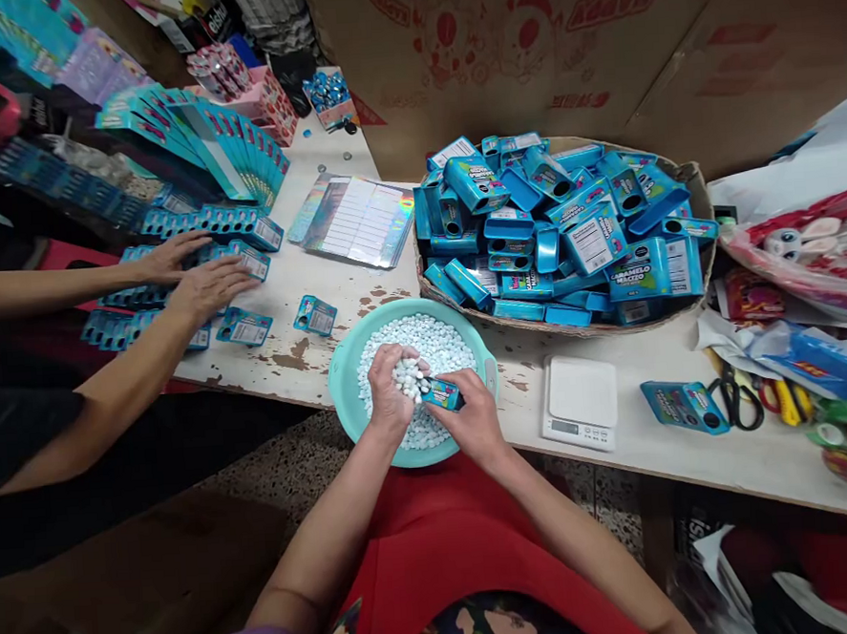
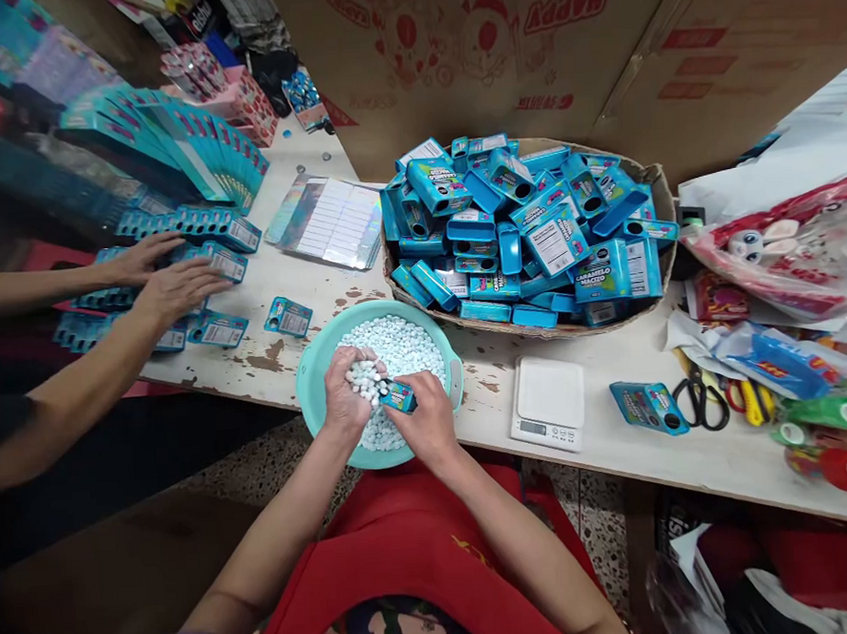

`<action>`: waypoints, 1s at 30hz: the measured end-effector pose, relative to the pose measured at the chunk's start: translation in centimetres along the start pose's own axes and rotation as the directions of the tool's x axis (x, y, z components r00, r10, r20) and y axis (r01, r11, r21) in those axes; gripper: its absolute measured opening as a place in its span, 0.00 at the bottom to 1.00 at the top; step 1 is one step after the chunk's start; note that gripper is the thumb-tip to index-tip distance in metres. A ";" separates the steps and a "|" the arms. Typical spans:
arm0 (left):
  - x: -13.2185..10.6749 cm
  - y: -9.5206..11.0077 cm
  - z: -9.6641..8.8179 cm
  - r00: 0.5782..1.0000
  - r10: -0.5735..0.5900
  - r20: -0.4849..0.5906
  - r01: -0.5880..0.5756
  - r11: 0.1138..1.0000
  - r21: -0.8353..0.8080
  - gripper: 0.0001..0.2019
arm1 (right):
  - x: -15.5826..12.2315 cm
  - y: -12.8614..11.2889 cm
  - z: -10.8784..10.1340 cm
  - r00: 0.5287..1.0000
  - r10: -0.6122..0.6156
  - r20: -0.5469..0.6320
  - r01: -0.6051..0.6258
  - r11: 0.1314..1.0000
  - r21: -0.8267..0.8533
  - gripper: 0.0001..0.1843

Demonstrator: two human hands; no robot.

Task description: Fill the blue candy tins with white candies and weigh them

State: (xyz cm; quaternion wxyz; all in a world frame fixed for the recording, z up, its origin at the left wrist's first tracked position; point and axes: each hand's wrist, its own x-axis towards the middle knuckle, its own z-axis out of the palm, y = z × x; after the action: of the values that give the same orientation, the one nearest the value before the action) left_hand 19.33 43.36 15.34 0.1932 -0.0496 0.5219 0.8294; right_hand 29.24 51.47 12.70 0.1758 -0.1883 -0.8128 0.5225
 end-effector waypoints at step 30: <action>-0.9 -0.1 2.8 0.990 0.141 -0.022 -0.137 0.981 0.136 0.14 | -0.3 -0.4 -1.0 0.996 0.035 -0.077 -0.027 0.994 0.108 0.17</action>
State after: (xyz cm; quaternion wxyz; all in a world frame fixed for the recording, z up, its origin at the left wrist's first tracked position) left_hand 20.54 45.67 16.79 0.1293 -0.0130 0.5817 0.8030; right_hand 29.91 52.00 13.49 0.2095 -0.2116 -0.7730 0.5602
